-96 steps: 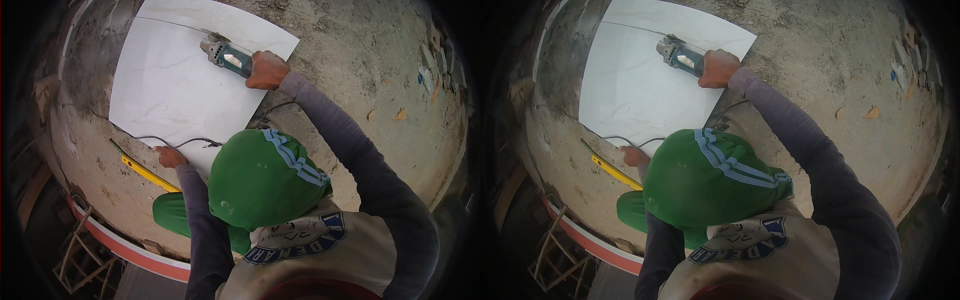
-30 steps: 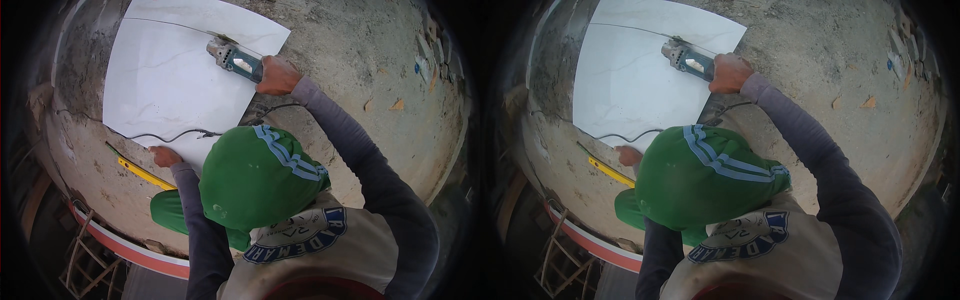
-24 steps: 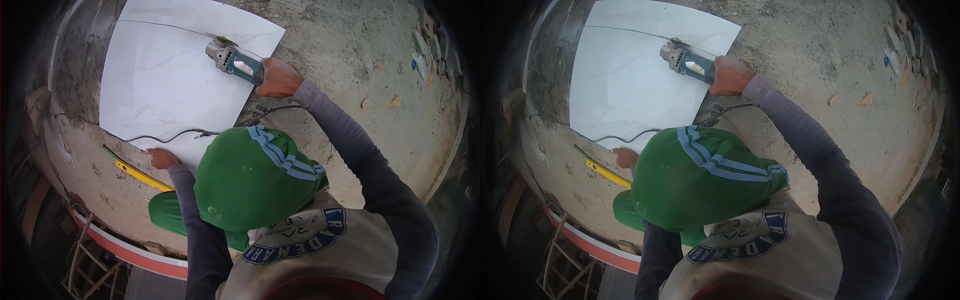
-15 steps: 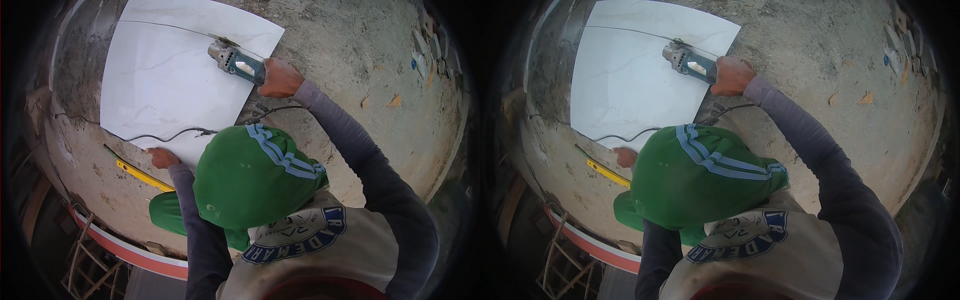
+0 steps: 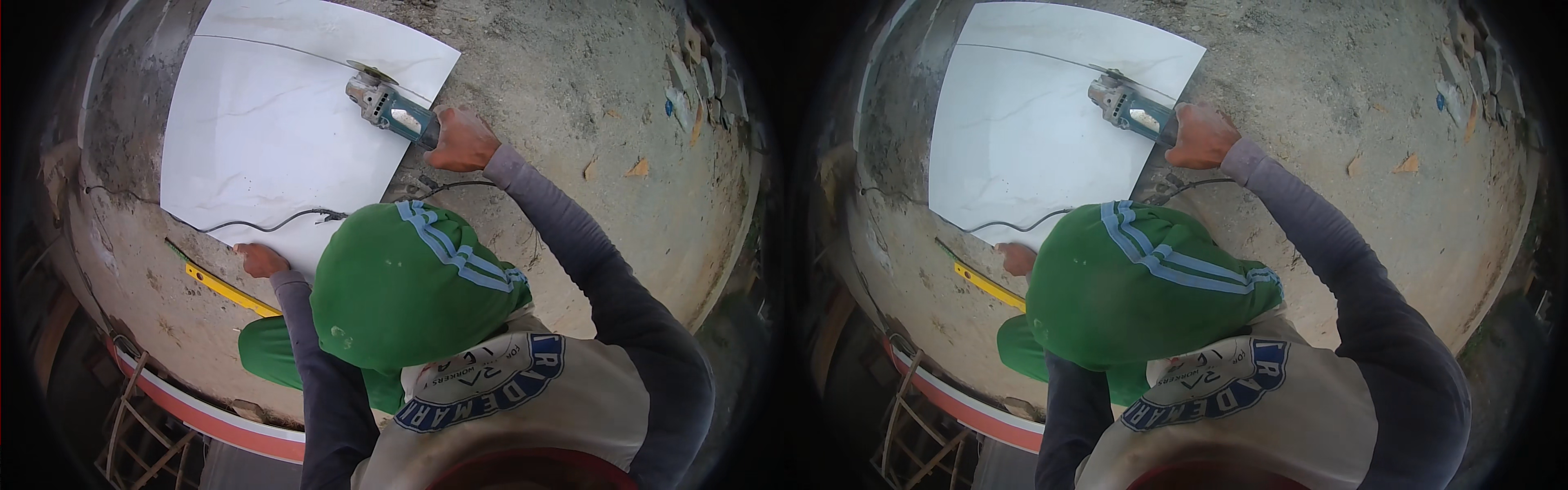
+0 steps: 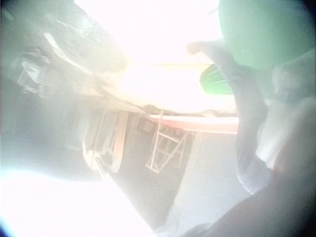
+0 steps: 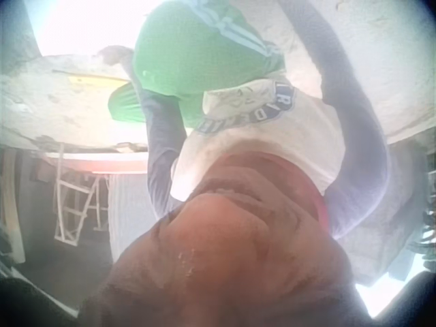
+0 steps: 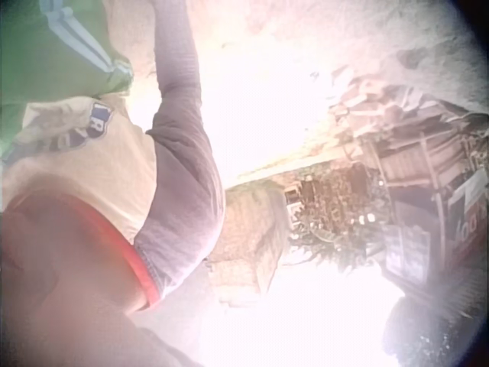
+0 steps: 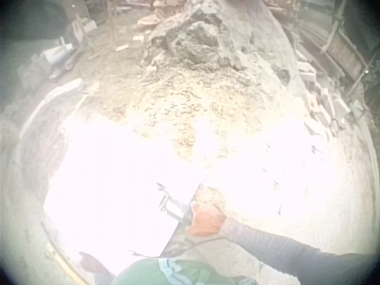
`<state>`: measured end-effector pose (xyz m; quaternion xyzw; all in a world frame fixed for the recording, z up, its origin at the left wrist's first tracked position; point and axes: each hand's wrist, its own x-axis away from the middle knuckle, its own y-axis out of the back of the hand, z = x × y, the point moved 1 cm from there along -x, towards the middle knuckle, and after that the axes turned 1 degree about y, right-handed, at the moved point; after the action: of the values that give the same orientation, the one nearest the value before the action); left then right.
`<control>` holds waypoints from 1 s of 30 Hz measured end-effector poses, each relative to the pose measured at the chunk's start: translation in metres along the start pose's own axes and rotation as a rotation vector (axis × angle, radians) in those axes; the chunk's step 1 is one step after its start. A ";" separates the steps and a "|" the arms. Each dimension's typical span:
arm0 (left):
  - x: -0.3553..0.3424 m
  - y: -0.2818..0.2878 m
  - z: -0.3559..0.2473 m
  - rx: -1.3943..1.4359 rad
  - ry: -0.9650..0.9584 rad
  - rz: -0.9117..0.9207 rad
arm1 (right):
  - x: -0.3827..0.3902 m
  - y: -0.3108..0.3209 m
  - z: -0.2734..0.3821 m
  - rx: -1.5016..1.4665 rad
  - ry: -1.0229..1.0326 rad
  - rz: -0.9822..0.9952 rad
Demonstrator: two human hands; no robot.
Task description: The person measures a ceramic tile with a tape measure, marks it with a pencil using a spirit level as a straight edge, and then cuts a curved piece from the tile using a power angle grinder.
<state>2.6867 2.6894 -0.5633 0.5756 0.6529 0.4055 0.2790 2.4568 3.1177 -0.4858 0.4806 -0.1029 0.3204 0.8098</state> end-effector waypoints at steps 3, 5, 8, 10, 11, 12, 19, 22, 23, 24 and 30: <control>-0.005 0.000 0.004 -0.016 -0.029 -0.035 | 0.013 0.004 0.003 -0.052 0.016 -0.020; -0.004 0.007 0.020 -0.016 0.018 0.041 | 0.020 0.011 0.009 -0.097 0.000 0.009; 0.010 0.008 0.037 -0.056 0.103 0.102 | 0.020 0.014 0.021 -0.083 0.048 -0.037; 0.018 0.010 0.038 -0.092 0.151 0.095 | 0.024 0.015 0.017 -0.152 0.051 -0.141; 0.019 0.009 0.037 0.044 0.210 0.077 | 0.028 0.022 0.018 -0.148 0.064 -0.148; 0.024 0.008 0.033 0.115 0.248 0.074 | 0.035 0.032 0.020 -0.154 0.038 -0.150; -0.027 0.013 0.008 0.374 0.159 0.090 | 0.055 0.041 -0.007 -0.303 -0.011 -0.251; -0.052 0.009 -0.002 0.349 0.156 0.172 | 0.054 0.030 -0.007 -0.351 -0.045 -0.296; -0.054 0.005 -0.005 0.337 0.159 0.174 | 0.052 0.026 -0.007 -0.353 -0.048 -0.295; -0.055 0.003 -0.008 0.327 0.161 0.176 | 0.048 0.021 -0.007 -0.296 -0.068 -0.269; -0.058 0.000 -0.007 0.115 0.068 0.208 | 0.062 -0.001 0.008 -0.197 -0.109 -0.187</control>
<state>2.6918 2.6311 -0.5653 0.6414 0.6208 0.4134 0.1797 2.5059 3.1370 -0.4530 0.4228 -0.1323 0.2054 0.8727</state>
